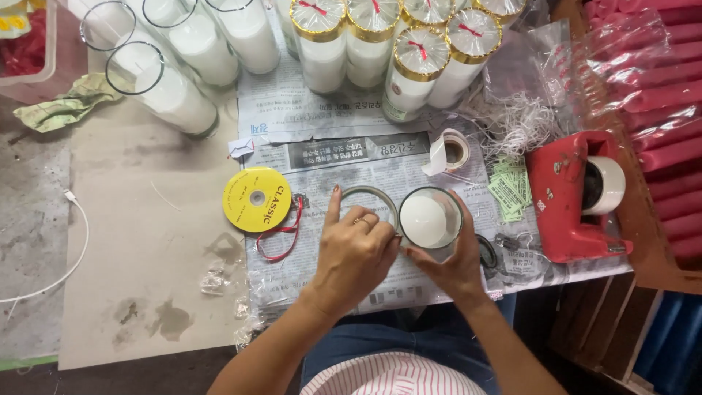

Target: Applying decorative gold tape to the rims of white candles in glass jars

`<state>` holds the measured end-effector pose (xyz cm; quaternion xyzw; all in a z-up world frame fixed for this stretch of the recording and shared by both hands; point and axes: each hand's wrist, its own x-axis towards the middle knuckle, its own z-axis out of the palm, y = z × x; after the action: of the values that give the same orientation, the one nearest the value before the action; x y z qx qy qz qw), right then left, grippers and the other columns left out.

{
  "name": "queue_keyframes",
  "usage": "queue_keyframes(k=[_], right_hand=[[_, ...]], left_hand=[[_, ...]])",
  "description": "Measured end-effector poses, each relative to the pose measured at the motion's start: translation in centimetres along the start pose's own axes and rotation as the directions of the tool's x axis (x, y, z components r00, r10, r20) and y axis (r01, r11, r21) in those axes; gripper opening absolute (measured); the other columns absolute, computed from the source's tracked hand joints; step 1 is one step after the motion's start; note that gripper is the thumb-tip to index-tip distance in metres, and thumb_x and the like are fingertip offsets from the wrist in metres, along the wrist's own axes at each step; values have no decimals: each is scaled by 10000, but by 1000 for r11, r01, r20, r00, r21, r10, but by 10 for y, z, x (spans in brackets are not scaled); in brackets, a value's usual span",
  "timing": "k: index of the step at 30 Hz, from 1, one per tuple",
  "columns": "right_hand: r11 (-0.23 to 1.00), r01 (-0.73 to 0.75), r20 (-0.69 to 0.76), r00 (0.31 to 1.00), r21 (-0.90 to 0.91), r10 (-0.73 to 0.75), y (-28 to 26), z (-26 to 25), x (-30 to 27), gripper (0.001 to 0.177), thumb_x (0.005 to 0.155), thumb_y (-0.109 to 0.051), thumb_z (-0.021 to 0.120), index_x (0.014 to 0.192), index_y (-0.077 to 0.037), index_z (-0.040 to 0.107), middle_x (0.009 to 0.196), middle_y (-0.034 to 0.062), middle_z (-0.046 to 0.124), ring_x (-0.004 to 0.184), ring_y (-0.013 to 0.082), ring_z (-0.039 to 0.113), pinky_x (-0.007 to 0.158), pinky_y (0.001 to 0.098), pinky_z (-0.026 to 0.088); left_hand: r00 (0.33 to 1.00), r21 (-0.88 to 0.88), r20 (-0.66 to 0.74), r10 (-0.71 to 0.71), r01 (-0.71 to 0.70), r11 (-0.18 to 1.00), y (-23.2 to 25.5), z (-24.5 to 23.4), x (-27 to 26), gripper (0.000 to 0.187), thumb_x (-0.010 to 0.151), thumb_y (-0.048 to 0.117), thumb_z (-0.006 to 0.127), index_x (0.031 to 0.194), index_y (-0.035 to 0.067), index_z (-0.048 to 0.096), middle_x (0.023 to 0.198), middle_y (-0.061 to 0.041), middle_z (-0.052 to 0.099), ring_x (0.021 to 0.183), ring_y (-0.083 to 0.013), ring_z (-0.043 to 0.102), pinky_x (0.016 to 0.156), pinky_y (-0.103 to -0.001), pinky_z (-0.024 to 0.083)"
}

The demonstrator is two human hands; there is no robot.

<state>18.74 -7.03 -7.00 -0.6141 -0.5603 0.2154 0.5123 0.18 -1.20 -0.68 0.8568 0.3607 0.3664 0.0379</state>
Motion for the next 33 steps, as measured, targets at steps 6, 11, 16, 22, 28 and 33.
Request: queue_keyframes(k=[6,11,16,22,28,33], right_hand=[[998,-19,-74,997,61,24,-28,10,-1,1247,532,-92,995,1567,0,307,1398,249,558,1347,367,538,1182,471,399],[999,-41,-133,990,14,43,-5,19,-2,1189,548,-153,992,1529,6,339,1372,252,561,1303,384,568,1163,486,424],[1000,-16,-145,989,16,18,5,13,-4,1202,514,-215,1018,1500,32,375,1341,247,580,1264,368,601,1130,472,447],[997,62,-61,996,42,-59,8,0,-2,1165,543,-257,1008,1471,77,388,1312,270,569,1230,390,609,1078,507,473],[994,-4,157,987,106,-13,11,-27,13,1215,444,-256,1027,1468,41,444,1321,225,600,1244,344,616,1085,469,467],[984,70,316,941,162,-119,0,-34,28,1098,522,-263,1004,1420,56,458,1362,236,614,1283,381,606,1093,489,461]], left_hand=[[997,59,-60,-39,42,997,20,-2,-6,177,760,198,781,717,111,632,618,-70,595,739,-263,641,1100,-693,339],[999,74,-39,0,3,997,9,-8,-14,197,823,222,775,725,115,642,578,-59,594,635,-245,640,1092,-673,375],[974,139,9,228,-227,964,-57,-37,4,188,816,234,819,738,174,658,613,-24,602,684,-200,635,1145,-640,321],[974,98,-42,224,-219,971,-93,-24,23,180,845,321,819,818,193,695,698,33,646,814,-164,648,1146,-621,312],[988,-85,-46,144,-148,985,-88,11,37,160,807,287,856,851,193,734,727,42,700,849,-161,678,1167,-602,279],[993,-224,32,118,-108,969,-81,28,45,148,801,286,857,861,198,754,718,50,703,837,-152,680,1167,-596,270]])
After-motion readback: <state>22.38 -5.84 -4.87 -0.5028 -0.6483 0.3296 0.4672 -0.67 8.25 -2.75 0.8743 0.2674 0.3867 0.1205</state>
